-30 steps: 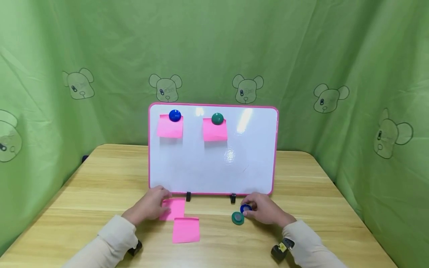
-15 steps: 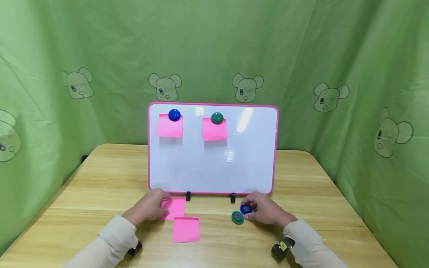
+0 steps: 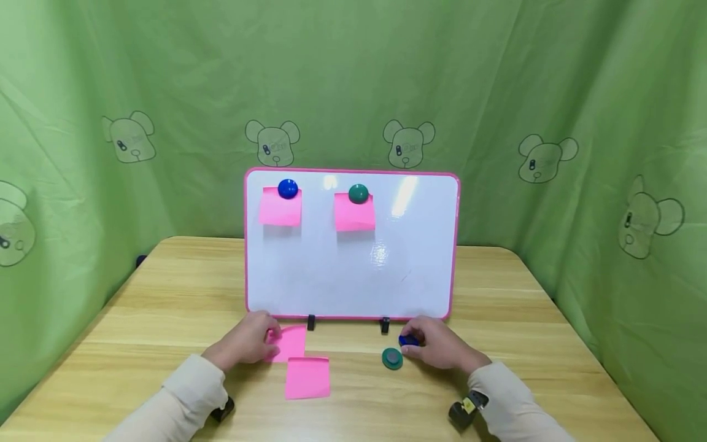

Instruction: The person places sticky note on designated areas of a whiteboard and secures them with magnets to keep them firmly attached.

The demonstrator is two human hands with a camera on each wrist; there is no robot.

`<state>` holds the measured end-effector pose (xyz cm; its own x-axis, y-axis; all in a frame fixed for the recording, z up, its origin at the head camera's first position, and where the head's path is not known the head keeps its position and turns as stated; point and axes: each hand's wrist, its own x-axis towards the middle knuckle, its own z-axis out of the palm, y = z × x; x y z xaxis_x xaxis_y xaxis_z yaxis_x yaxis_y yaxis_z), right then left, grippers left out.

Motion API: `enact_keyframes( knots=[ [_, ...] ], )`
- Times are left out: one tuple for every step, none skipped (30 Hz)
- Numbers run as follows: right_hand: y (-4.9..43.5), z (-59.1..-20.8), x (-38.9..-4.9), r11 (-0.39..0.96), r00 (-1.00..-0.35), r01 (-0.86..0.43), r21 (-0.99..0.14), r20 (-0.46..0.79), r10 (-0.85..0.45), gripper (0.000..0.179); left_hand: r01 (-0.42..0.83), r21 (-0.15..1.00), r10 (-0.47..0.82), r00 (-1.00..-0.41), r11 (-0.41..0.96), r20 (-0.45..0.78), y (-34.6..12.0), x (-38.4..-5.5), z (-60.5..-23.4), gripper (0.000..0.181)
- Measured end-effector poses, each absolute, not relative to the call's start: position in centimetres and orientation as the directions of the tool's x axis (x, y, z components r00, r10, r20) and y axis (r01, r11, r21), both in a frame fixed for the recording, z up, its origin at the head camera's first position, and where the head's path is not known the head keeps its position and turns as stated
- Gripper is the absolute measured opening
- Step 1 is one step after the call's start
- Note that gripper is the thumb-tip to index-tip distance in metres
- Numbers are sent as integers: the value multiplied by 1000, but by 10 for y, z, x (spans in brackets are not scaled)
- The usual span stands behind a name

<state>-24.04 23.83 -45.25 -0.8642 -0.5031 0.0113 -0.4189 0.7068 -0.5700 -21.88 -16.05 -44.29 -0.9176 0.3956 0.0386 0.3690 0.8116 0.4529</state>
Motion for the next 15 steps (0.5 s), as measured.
enact_keyframes(
  knots=[
    [238,-452,-240,707,-864,-420,-569,13,-503,21,366,454,394,-918,812,35,-160,-219,-443,18],
    [238,-452,-240,707,-863,-423,-567,15,-504,21,361,457,391,-920,813,31,-160,-218,-443,18],
    [238,-452,-239,707,-863,-423,-567,15,-505,20,355,461,387,-922,813,27,-160,-218,-443,18],
    [238,-451,-239,706,-863,-424,-567,16,-505,19,348,465,381,-924,814,23,-160,-218,-444,18],
    [238,-451,-239,707,-863,-422,-568,13,-504,18,344,469,378,-925,813,23,-160,-218,-444,17],
    [238,-450,-238,707,-864,-418,-571,10,-503,17,343,471,377,-926,813,24,-159,-218,-443,17],
    [238,-449,-238,705,-865,-416,-574,9,-502,16,345,471,375,-927,812,31,-159,-219,-443,17],
    [238,-448,-238,705,-865,-414,-576,9,-501,15,347,471,373,-927,811,41,-159,-219,-443,18],
    [238,-447,-238,707,-867,-412,-576,7,-499,13,352,468,373,-927,811,51,-159,-220,-444,18],
    [238,-447,-238,710,-868,-408,-574,3,-496,12,360,462,374,-925,810,65,-159,-220,-443,19],
    [237,-446,-238,711,-869,-404,-576,-1,-495,11,368,458,376,-923,809,77,-159,-221,-443,19],
    [237,-445,-238,712,-870,-402,-576,-3,-494,10,375,453,377,-922,808,90,-159,-221,-443,20],
    [237,-445,-237,714,-871,-401,-574,-3,-492,10,384,447,379,-919,808,106,-159,-222,-443,22],
    [237,-445,-237,719,-874,-397,-570,-3,-485,9,389,444,378,-918,807,117,-160,-223,-443,23],
    [237,-444,-237,722,-878,-394,-569,-1,-479,10,395,439,378,-917,807,129,-160,-224,-443,25]
  ],
)
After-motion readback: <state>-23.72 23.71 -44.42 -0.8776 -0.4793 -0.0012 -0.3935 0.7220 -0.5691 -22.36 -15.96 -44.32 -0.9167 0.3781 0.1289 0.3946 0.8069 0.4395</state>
